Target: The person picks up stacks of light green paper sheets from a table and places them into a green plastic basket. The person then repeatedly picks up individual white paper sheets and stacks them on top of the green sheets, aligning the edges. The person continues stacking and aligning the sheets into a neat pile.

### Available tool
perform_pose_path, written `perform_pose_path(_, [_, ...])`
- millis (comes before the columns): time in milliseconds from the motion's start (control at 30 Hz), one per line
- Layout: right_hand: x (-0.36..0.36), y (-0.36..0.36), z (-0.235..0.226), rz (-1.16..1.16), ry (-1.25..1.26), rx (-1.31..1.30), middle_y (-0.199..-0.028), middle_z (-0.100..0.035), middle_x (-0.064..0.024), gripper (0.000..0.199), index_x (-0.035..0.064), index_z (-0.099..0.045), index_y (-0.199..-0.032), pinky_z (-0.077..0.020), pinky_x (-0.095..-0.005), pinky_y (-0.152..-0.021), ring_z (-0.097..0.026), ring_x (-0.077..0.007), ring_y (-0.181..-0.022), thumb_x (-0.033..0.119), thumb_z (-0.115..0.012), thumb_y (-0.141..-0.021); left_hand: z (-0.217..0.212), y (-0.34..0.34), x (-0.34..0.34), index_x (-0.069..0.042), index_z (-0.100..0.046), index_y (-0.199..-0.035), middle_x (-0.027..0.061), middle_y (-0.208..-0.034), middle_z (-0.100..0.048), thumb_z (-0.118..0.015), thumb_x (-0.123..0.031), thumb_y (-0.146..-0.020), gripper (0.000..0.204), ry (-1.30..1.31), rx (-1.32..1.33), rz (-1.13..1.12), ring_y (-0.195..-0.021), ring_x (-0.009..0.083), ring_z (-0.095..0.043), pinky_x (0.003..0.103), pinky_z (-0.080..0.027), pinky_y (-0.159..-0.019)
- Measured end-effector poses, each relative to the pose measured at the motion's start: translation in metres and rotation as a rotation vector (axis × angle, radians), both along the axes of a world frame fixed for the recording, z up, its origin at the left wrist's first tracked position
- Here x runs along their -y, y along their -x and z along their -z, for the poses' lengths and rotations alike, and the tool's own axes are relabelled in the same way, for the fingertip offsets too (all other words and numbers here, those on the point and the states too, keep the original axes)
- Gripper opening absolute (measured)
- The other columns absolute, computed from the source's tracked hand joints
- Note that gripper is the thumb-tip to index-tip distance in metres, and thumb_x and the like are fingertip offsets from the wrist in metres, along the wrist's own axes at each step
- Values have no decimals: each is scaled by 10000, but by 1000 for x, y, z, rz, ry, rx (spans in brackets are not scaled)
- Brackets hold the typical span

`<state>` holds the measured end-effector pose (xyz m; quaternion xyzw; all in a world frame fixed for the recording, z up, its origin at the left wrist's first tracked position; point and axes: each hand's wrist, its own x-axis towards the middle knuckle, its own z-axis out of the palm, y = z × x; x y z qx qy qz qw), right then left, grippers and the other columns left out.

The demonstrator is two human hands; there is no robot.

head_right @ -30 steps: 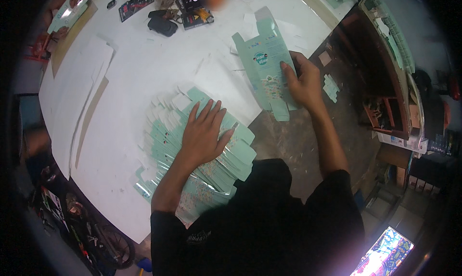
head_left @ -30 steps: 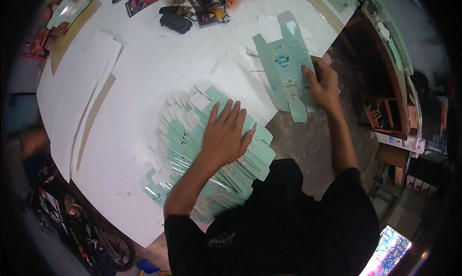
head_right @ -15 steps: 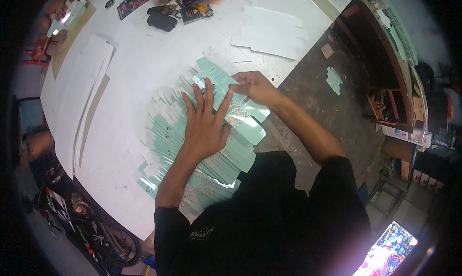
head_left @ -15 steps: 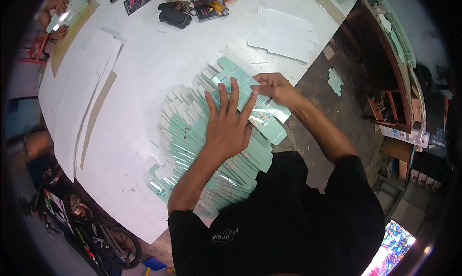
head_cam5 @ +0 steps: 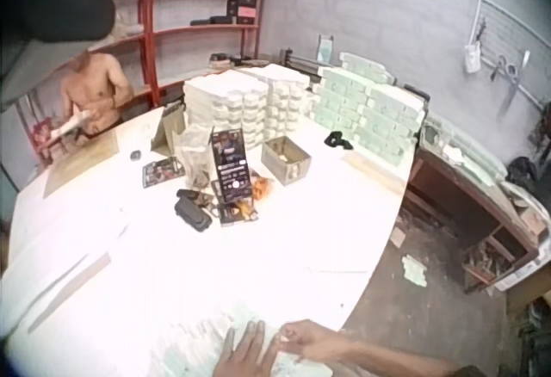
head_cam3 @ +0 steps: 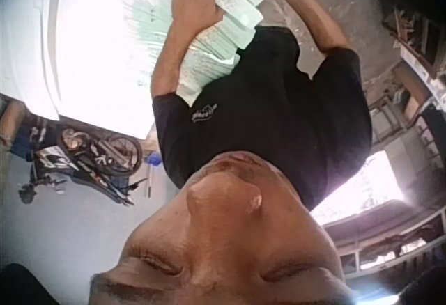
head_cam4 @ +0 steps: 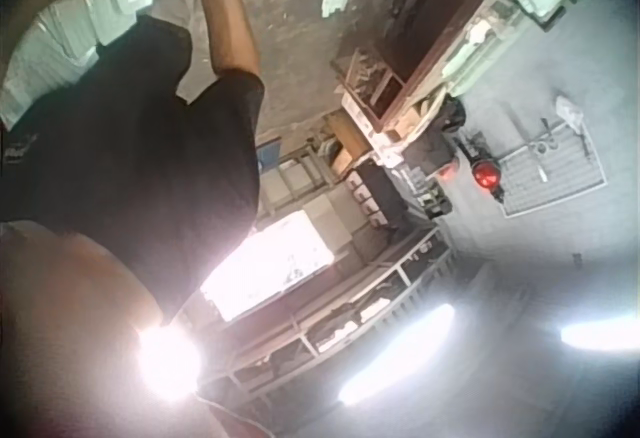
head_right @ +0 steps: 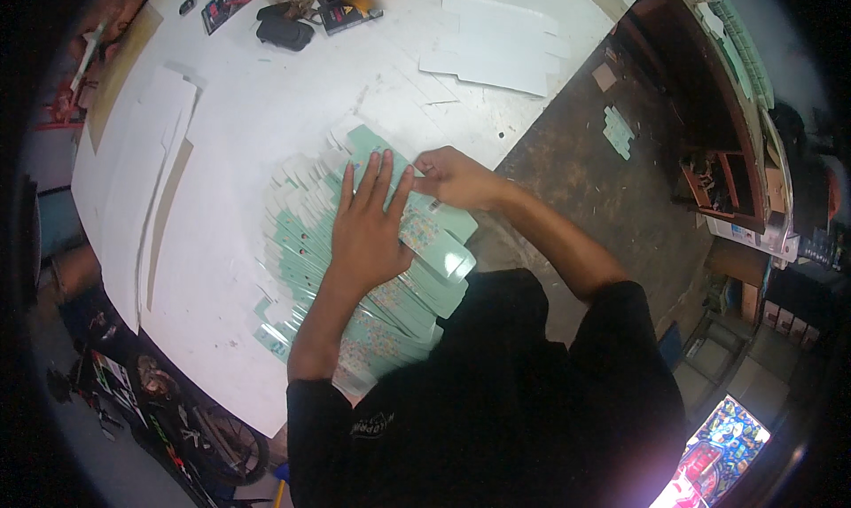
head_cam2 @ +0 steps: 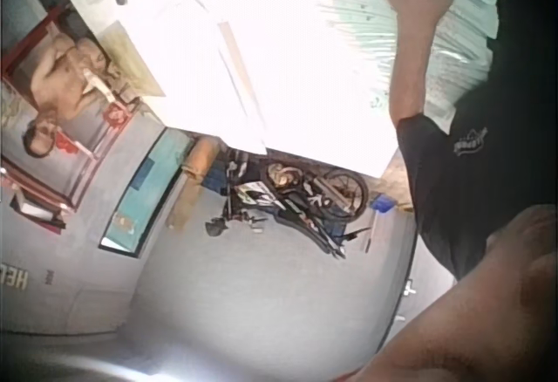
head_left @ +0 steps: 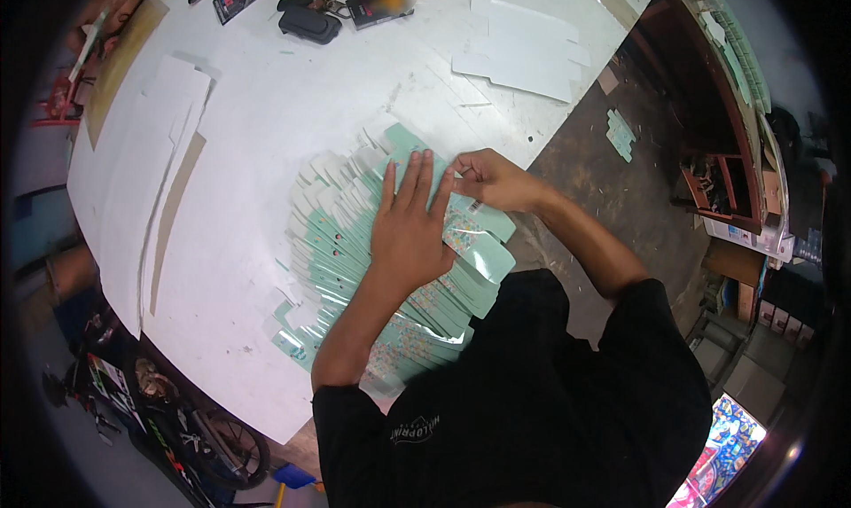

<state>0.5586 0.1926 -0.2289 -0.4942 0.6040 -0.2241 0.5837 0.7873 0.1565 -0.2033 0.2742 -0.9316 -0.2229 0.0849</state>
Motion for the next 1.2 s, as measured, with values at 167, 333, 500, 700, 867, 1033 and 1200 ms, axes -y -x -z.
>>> perform_pose_path(167, [-16,15,-20,114,-148,328,-1008,-747,-94,291,-51,-667,-1240,-547,-285,-784,-684,-129,-909,111,-698,-1000,-5,-3,3,-31,-376,-1609,284,-1677,-290,-800,-289,-729,1011,-48,20,-3,-1588,419,-232,600,-124,-1298])
perform_pose_path(333, [-23,-1,-30,450,-161,778,-1186,-745,-125,369,-62,-613,-1341,-570,-294,-941,-700,-146,-1060,31,-677,-990,-5,1,3,-39,-294,-1642,283,-1713,-193,-802,-296,-726,1078,-70,-32,15,-1602,447,-170,631,-94,-1290])
perform_pose_path(500, [-14,11,-14,316,-150,815,-1178,-747,-122,386,-58,-590,-1366,-578,-288,-940,-710,-140,-1042,-4,-655,-989,-10,3,1,18,-319,-1623,346,-1687,-201,-810,-343,-737,1075,-12,-44,-13,-1597,457,-184,666,-80,-1274])
perform_pose_path(700, [-12,11,5,71,-281,274,-877,-743,-99,240,-33,-710,-1061,-586,-293,-679,-719,-134,-796,188,-753,-978,-10,-5,5,104,-366,-1560,358,-1672,-226,-819,-572,-735,1159,-100,64,111,-1600,456,-167,656,-67,-1275])
perform_pose_path(867, [-11,0,-17,-236,-64,-563,-651,-666,-206,726,-62,-693,-862,-573,-470,-636,-725,-343,-674,659,-779,-860,-6,-1,1,118,-472,-1488,343,-1627,-338,-703,-734,-819,1107,-54,103,77,-1561,454,-275,638,-102,-1275])
perform_pose_path(1033, [-13,15,-36,-103,138,-706,-744,-682,-239,682,-29,-702,-1059,-584,-507,-739,-719,-442,-758,623,-769,-870,9,4,-9,77,-586,-1419,330,-1543,-468,-618,-558,-957,786,60,31,-42,-1499,451,-385,620,-131,-1275])
perform_pose_path(1200, [20,124,1,145,863,-1244,-1270,-679,-242,435,69,-603,-1347,-577,-484,-927,-711,-386,-1088,256,-718,-971,-5,6,-14,51,-633,-1383,311,-1525,-499,-583,-468,-986,656,118,140,-13,-1490,457,-398,622,-156,-1266])
